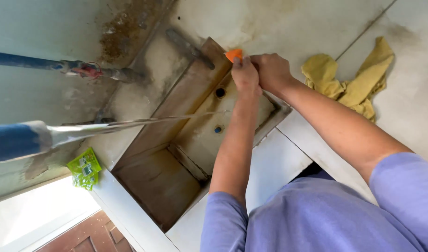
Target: Cleaning and rinsing water jugs and the surrounding sink area.
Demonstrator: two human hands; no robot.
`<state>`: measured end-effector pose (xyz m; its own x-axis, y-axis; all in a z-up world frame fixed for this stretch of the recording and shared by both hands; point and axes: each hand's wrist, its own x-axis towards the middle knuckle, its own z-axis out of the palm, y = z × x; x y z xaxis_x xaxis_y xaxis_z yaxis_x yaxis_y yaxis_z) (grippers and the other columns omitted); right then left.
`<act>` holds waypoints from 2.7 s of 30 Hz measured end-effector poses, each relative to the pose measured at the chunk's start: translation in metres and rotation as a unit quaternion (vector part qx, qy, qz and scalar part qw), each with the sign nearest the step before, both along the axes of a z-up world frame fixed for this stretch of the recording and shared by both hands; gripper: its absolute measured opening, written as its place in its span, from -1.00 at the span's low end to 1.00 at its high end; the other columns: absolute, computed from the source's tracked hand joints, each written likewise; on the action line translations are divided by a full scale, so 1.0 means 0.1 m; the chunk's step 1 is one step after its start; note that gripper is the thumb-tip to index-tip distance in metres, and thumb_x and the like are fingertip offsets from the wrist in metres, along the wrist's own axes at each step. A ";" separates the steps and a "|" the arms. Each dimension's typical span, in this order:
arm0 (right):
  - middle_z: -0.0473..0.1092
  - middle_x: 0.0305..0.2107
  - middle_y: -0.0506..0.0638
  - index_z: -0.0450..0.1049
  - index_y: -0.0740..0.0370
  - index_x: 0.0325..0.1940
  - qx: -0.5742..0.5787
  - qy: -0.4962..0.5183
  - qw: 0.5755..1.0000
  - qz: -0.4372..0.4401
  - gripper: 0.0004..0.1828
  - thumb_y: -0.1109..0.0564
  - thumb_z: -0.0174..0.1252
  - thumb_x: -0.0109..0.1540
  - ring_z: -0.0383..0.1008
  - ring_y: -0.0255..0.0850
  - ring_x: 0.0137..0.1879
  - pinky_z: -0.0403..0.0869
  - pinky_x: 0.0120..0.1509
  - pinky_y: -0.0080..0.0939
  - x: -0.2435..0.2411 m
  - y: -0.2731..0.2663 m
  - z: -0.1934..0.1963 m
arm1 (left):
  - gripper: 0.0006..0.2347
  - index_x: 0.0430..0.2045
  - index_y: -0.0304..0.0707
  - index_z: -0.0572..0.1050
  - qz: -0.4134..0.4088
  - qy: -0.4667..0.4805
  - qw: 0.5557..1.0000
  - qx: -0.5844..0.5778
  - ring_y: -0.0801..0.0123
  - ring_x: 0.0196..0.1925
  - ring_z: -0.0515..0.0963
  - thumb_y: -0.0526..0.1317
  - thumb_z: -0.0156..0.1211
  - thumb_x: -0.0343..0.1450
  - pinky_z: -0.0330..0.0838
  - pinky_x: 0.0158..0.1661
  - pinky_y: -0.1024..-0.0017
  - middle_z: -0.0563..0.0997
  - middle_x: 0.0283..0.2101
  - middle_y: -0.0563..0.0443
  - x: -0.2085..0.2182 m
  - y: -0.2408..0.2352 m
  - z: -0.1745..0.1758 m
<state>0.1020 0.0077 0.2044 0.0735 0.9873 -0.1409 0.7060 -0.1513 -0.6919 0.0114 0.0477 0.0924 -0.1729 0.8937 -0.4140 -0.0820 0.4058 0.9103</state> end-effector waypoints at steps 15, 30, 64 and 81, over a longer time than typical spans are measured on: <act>0.58 -0.31 0.08 0.61 0.05 -0.11 0.009 -0.027 0.998 0.048 -0.76 -0.04 0.14 0.25 0.58 0.11 -0.17 0.52 -0.14 0.11 -0.20 0.54 -0.15 | -0.67 0.14 -0.49 0.36 0.009 0.051 0.999 0.009 0.23 -0.12 0.54 -0.20 -0.01 0.56 0.45 -0.12 0.33 0.58 -0.13 -0.15 -0.22 0.50 -0.15; 0.58 -0.31 0.12 0.64 0.11 -0.11 0.044 0.064 0.997 -0.026 -0.76 0.04 0.11 0.27 0.61 0.05 -0.21 0.53 -0.13 0.02 -0.06 1.90 -0.31 | -0.73 -0.01 -0.49 0.36 0.026 0.049 0.998 0.010 0.13 -0.10 0.56 -0.20 0.00 0.53 0.48 -0.06 0.27 0.54 -0.09 -0.28 0.04 2.02 0.10; 0.57 -0.23 0.18 0.62 0.05 0.00 -0.026 0.072 0.997 -0.023 -0.70 -0.04 0.11 0.28 0.59 0.11 -0.06 0.51 0.00 0.03 0.29 0.43 -0.10 | -0.73 0.01 -0.49 0.42 0.038 0.090 0.994 0.051 0.21 -0.24 0.57 -0.27 0.05 0.49 0.48 -0.21 0.28 0.63 -0.26 -0.25 0.56 0.41 -0.28; 0.56 -0.21 0.19 0.62 0.05 -0.05 -0.002 0.033 0.998 -0.054 -0.70 -0.09 0.08 0.32 0.56 0.19 -0.04 0.50 0.00 0.12 0.41 0.56 -0.23 | -0.73 0.03 -0.40 0.44 0.003 -0.055 0.998 0.004 0.28 -0.26 0.52 -0.23 0.01 0.51 0.45 -0.24 0.28 0.59 -0.29 -0.15 0.65 0.62 -0.14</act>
